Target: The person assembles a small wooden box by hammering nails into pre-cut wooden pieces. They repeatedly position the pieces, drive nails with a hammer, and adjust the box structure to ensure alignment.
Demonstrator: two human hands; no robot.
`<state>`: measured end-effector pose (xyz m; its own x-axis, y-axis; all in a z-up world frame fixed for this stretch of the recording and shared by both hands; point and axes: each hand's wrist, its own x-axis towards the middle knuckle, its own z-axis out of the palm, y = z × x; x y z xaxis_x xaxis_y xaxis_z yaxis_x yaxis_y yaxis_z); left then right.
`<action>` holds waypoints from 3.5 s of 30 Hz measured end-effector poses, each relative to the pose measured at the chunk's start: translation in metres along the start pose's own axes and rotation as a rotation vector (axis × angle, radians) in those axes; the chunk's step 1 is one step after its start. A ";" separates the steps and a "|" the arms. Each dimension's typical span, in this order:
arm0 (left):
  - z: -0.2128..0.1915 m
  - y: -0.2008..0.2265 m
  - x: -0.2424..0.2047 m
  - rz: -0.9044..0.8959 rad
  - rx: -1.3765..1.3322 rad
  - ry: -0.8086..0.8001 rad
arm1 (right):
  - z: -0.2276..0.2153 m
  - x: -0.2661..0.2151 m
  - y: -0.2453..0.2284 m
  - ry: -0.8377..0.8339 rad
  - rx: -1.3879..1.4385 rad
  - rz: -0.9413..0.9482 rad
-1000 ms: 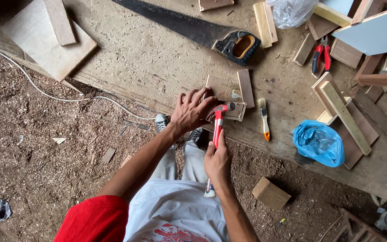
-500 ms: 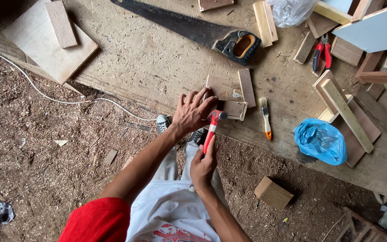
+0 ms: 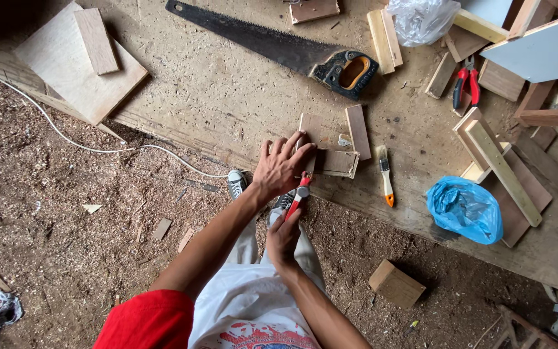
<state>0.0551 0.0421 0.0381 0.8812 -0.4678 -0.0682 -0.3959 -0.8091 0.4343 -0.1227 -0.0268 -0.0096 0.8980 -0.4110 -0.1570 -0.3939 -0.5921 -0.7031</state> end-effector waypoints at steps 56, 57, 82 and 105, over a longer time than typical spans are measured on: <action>-0.001 -0.015 -0.001 0.107 -0.250 -0.001 | -0.142 0.078 -0.106 -0.410 0.442 0.469; 0.001 -0.015 -0.001 0.113 -0.234 0.010 | -0.141 0.078 -0.110 -0.418 0.385 0.437; -0.006 -0.012 0.007 0.145 0.157 -0.172 | -0.017 0.000 -0.110 -0.103 0.443 0.354; -0.018 -0.005 0.001 0.130 0.154 -0.094 | 0.055 -0.003 -0.065 0.112 0.086 0.262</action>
<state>0.0623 0.0520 0.0522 0.7950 -0.5971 -0.1072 -0.5458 -0.7811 0.3034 -0.0888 0.0511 -0.0019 0.7386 -0.6191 -0.2666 -0.5870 -0.3963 -0.7059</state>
